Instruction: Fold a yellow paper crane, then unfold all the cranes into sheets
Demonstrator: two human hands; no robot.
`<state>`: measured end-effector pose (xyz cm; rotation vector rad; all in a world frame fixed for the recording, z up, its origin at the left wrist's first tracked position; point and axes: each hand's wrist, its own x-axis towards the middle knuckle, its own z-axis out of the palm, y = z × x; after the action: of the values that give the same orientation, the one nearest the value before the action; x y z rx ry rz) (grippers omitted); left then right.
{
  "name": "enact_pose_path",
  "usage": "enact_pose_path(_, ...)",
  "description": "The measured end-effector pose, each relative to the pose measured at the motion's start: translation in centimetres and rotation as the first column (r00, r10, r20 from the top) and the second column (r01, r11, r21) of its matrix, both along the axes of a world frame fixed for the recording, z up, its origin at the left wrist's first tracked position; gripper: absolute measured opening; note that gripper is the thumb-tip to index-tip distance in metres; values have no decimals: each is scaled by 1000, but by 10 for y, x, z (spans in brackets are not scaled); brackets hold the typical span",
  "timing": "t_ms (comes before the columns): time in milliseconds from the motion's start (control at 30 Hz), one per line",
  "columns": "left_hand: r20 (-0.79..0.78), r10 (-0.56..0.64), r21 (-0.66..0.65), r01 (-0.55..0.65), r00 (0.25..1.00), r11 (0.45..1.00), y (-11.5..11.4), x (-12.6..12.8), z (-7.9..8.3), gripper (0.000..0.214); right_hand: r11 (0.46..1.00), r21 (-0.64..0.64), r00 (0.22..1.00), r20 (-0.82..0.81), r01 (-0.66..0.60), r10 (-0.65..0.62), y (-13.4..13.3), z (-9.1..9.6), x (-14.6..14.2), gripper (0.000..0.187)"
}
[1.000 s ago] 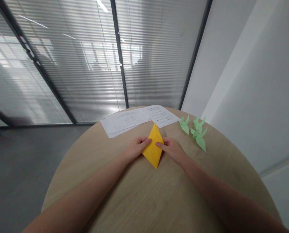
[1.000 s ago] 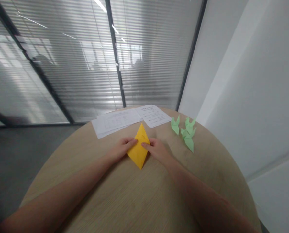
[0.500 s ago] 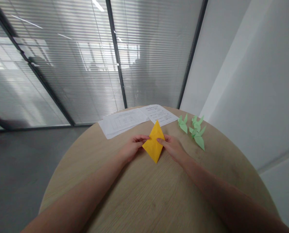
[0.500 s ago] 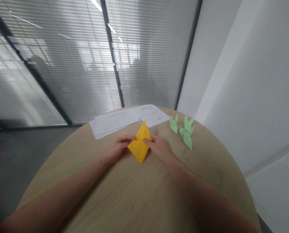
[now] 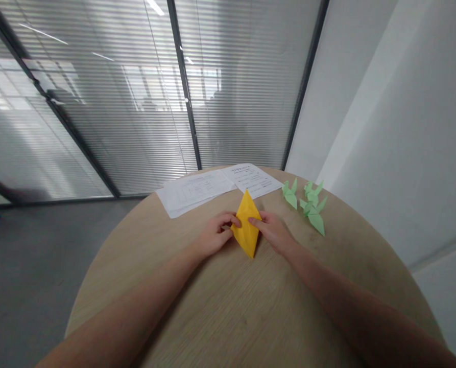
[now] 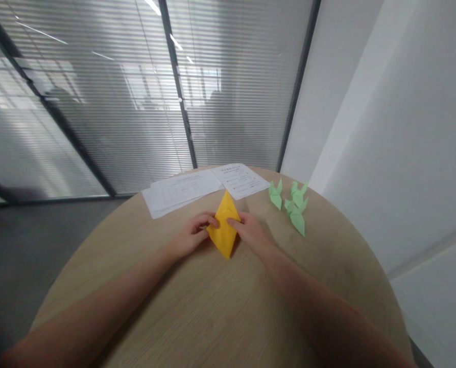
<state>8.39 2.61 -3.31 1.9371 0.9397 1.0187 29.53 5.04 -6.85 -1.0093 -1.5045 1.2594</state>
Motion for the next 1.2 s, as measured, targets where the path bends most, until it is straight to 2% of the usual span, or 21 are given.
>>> enact_pose_path(200, -235, -75, 194, 122, 969, 973, -2, -5, 7, 37, 1000, -9, 1000, 5, 19, -19, -1, 1, -1, 29)
enact_pose_path(267, -280, -89, 221, 154, 956, 963, -1, -6, 8, 40, 1000, -15, 1000, -2, 18, -18, 0, 1, -1, 29)
enact_pose_path(467, -285, -110, 220, 177, 952, 959, -3, -7, 13, 23, 1000, 8, 1000, 0, 16, -16, 1, -1, 0, 30)
enact_pose_path(567, -271, -109, 170, 159, 956, 973, -6, -6, 16, 17, 999, 20, 999, 30, 34, -34, 1, 0, 0, 32)
enact_pose_path(700, -220, -42, 62, 57, 975, 996, -7, -2, 13, 22, 999, 45, 999, 36, 8, -10, -1, 2, -1, 30)
enact_pose_path(800, -177, 34, 35, -28, 984, 999, -8, 3, 7, 34, 999, 38, 1000, 24, 5, -6, -1, 3, -3, 30)
enact_pose_path(900, -123, 90, -5, -91, 988, 996, -7, 7, 1, 55, 1000, 2, 1000, 4, -11, 11, -2, 5, -4, 30)
enact_pose_path(1033, -12, 96, -149, -96, 995, 984, -3, 9, -2, 78, 997, -13, 996, -31, -79, 78, -6, 10, -5, 31)
enact_pose_path(1133, 39, 151, -236, -138, 988, 962, 0, 9, -2, 82, 995, -26, 995, -42, -96, 95, -8, 11, -4, 31)
enact_pose_path(1200, 37, 178, -269, -161, 983, 949, 1, 9, -2, 76, 995, -29, 995, -41, -95, 94, -9, 12, -4, 31)
